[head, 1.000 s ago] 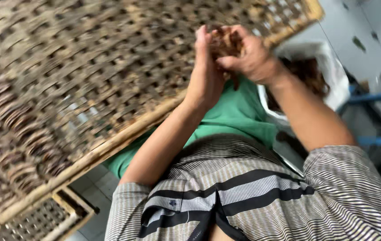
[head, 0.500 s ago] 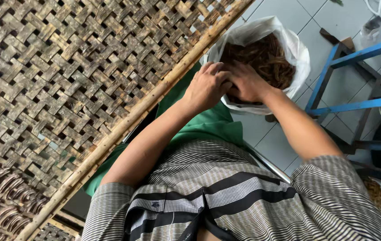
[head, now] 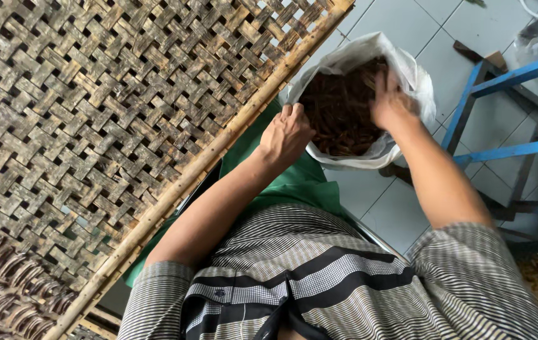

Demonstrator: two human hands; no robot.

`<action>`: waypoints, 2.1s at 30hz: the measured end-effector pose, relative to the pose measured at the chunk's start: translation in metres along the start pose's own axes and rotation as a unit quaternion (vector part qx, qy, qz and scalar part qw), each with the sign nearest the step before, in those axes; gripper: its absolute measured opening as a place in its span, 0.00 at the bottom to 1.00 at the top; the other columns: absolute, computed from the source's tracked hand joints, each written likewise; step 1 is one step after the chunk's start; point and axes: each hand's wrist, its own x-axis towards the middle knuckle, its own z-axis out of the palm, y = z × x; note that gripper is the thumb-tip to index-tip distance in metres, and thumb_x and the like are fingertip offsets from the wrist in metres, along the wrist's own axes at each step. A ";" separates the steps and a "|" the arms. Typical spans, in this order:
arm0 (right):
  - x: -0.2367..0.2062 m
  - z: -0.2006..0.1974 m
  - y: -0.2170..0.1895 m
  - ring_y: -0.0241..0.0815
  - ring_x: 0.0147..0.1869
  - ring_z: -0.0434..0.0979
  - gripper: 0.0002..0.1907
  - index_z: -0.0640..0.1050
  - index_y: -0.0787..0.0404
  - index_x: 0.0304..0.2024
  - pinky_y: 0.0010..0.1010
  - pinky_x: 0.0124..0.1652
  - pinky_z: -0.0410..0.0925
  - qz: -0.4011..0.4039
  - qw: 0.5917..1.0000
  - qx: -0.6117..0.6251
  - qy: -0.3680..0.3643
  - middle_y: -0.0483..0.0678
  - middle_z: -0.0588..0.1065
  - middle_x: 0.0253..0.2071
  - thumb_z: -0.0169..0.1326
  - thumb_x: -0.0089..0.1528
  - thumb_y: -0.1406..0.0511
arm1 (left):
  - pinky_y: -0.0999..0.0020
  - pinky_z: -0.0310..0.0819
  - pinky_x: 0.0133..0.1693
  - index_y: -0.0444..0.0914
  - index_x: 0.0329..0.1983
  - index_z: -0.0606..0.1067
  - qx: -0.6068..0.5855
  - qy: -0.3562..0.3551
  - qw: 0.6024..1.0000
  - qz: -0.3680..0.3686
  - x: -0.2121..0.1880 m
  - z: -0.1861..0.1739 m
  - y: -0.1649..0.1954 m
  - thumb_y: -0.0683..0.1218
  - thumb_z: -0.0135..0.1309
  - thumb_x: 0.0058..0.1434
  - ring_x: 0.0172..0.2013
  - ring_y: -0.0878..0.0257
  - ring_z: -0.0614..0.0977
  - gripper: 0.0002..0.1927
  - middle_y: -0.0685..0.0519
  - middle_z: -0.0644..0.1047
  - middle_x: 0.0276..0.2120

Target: The person sits at woven bamboo drying trays and arranges dried brown pods into neat rows by hand, picking up handfuls, spreading and aligning them across the tray surface, and occasionally transferring pods between trays and a plastic bag on the floor.

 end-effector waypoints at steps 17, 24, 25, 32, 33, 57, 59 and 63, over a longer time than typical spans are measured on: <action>0.028 -0.041 -0.043 0.63 0.61 0.76 0.31 0.72 0.50 0.71 0.49 0.62 0.69 -0.173 0.974 0.011 -0.148 0.63 0.78 0.54 0.56 0.64 0.57 | 0.50 0.75 0.42 0.39 0.42 0.79 -0.064 -0.005 0.998 -0.014 -0.012 -0.035 -0.012 0.59 0.57 0.60 0.47 0.48 0.77 0.19 0.43 0.71 0.52; 0.021 -0.128 -0.008 0.59 0.70 0.69 0.22 0.76 0.63 0.61 0.49 0.66 0.64 -0.094 0.931 0.082 0.343 0.64 0.72 0.64 0.56 0.66 0.63 | 0.57 0.74 0.44 0.36 0.34 0.81 -0.028 -0.026 0.998 -0.056 -0.008 -0.011 -0.011 0.71 0.56 0.56 0.47 0.52 0.77 0.32 0.46 0.74 0.44; 0.016 -0.127 -0.005 0.56 0.66 0.72 0.20 0.76 0.61 0.59 0.46 0.65 0.66 -0.046 0.946 0.170 0.272 0.62 0.74 0.61 0.55 0.68 0.59 | 0.57 0.74 0.43 0.35 0.36 0.80 -0.026 -0.012 0.998 -0.055 -0.007 -0.007 -0.011 0.70 0.57 0.56 0.46 0.52 0.77 0.32 0.46 0.74 0.44; 0.003 -0.052 0.003 0.58 0.66 0.69 0.36 0.73 0.57 0.65 0.45 0.62 0.65 -0.153 0.966 -0.063 -0.197 0.59 0.71 0.64 0.63 0.61 0.47 | 0.60 0.74 0.42 0.36 0.36 0.80 0.023 0.027 0.999 -0.036 -0.015 0.017 -0.020 0.60 0.59 0.54 0.43 0.54 0.77 0.23 0.46 0.74 0.41; -0.001 -0.056 0.022 0.59 0.66 0.70 0.35 0.73 0.58 0.65 0.46 0.62 0.65 -0.086 0.973 -0.096 -0.193 0.59 0.72 0.63 0.63 0.61 0.48 | 0.61 0.73 0.41 0.36 0.36 0.80 0.044 0.038 0.998 -0.022 -0.017 0.019 -0.023 0.57 0.59 0.55 0.43 0.53 0.77 0.19 0.46 0.74 0.40; -0.090 -0.166 -0.343 0.50 0.76 0.63 0.46 0.62 0.57 0.72 0.45 0.74 0.57 -0.416 0.311 0.823 -0.229 0.54 0.63 0.73 0.30 0.69 0.32 | 0.35 0.40 0.75 0.39 0.76 0.54 -0.104 0.466 0.864 -0.162 -0.178 -0.190 -0.185 0.64 0.48 0.74 0.77 0.34 0.51 0.38 0.37 0.51 0.76; -0.092 -0.161 -0.380 0.47 0.76 0.61 0.47 0.60 0.62 0.73 0.40 0.75 0.56 -0.383 0.395 0.790 -0.270 0.56 0.62 0.73 0.32 0.72 0.32 | 0.33 0.40 0.74 0.45 0.73 0.59 -0.054 0.400 0.915 0.004 -0.196 -0.186 -0.171 0.70 0.49 0.72 0.75 0.32 0.52 0.37 0.43 0.55 0.74; -0.130 -0.125 -0.422 0.52 0.70 0.68 0.44 0.60 0.62 0.71 0.43 0.63 0.68 -0.278 0.211 0.811 -0.470 0.56 0.66 0.70 0.32 0.69 0.35 | 0.34 0.40 0.73 0.52 0.70 0.66 0.010 0.286 0.958 -0.020 -0.231 -0.175 -0.213 0.68 0.50 0.65 0.75 0.42 0.53 0.33 0.46 0.57 0.74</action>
